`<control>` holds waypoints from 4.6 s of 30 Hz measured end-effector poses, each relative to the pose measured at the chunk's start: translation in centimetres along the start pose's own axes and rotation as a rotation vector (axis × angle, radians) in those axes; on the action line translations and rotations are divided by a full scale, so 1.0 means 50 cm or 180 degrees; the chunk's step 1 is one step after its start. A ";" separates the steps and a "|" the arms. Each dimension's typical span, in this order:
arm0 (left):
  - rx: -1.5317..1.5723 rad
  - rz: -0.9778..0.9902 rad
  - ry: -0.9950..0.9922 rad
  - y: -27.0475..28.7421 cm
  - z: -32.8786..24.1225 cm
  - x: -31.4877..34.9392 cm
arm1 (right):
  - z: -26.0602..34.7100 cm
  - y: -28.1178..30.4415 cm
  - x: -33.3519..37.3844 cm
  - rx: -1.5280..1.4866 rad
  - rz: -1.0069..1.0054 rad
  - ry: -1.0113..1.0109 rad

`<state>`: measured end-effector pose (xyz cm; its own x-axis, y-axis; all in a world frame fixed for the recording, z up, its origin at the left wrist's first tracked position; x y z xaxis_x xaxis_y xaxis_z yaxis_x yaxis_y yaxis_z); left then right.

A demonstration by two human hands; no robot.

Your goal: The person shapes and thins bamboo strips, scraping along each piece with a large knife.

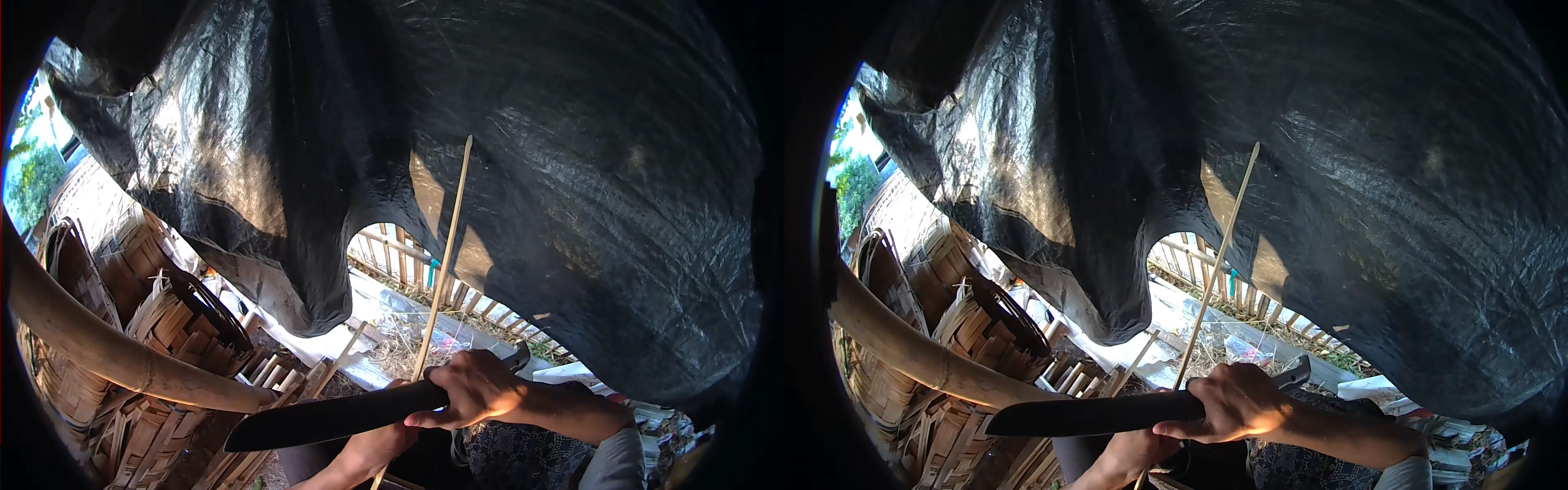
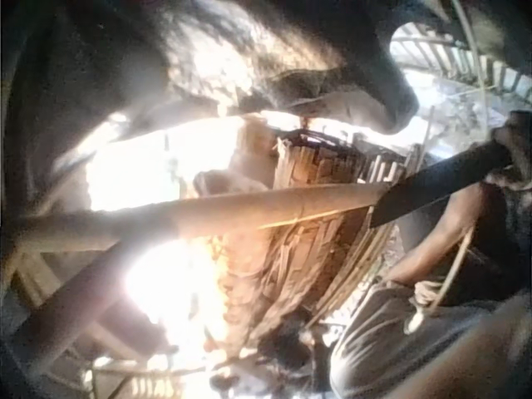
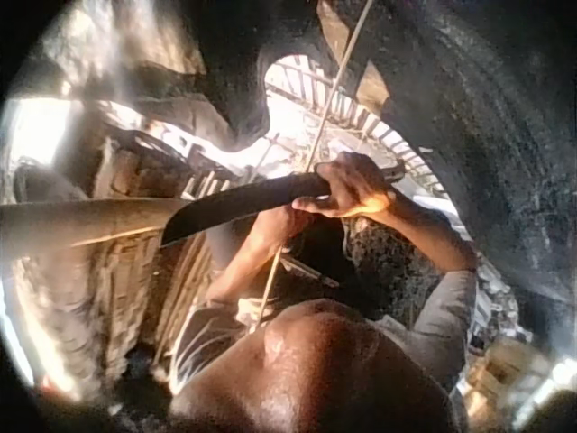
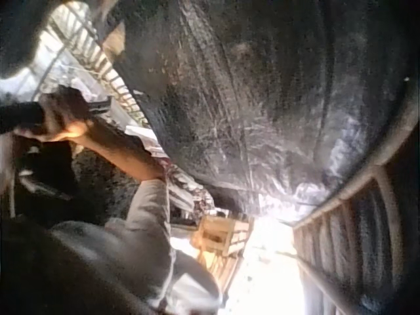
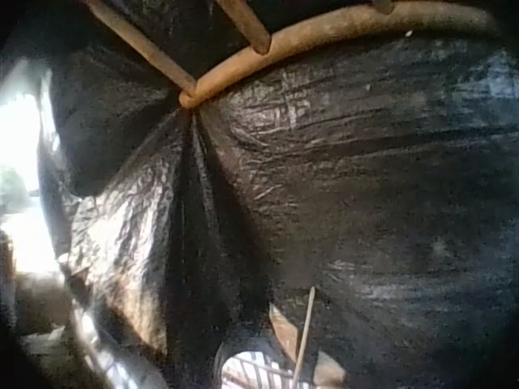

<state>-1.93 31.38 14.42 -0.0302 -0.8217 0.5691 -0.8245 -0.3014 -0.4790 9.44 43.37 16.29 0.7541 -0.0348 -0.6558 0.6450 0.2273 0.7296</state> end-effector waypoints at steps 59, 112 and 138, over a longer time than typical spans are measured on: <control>-0.1662 -0.1201 -0.0682 -0.007 0.007 0.010 | -0.090 0.003 0.037 -0.0629 0.1613 -0.1569; -0.0332 -0.0382 0.0202 -0.054 -0.019 -0.007 | -0.069 0.063 0.003 -0.0657 0.1992 -0.1020; 0.0013 0.0015 0.0263 -0.074 -0.022 -0.018 | -0.072 0.092 0.049 -0.0663 0.1702 -0.1773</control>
<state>0.56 33.78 16.40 -0.0807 -0.7806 0.6199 -0.8218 -0.2998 -0.4845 13.81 47.81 17.33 0.9411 -0.3381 0.0059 0.1837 0.5258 0.8306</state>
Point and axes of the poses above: each hand's wrist, its own x-axis away from the middle knuckle, its own y-axis out of the back of the hand, z = x × y, the point moved 1 cm from there along -x, towards the middle knuckle, and after that the axes turned 13 degrees about y, right-handed, at the moved point
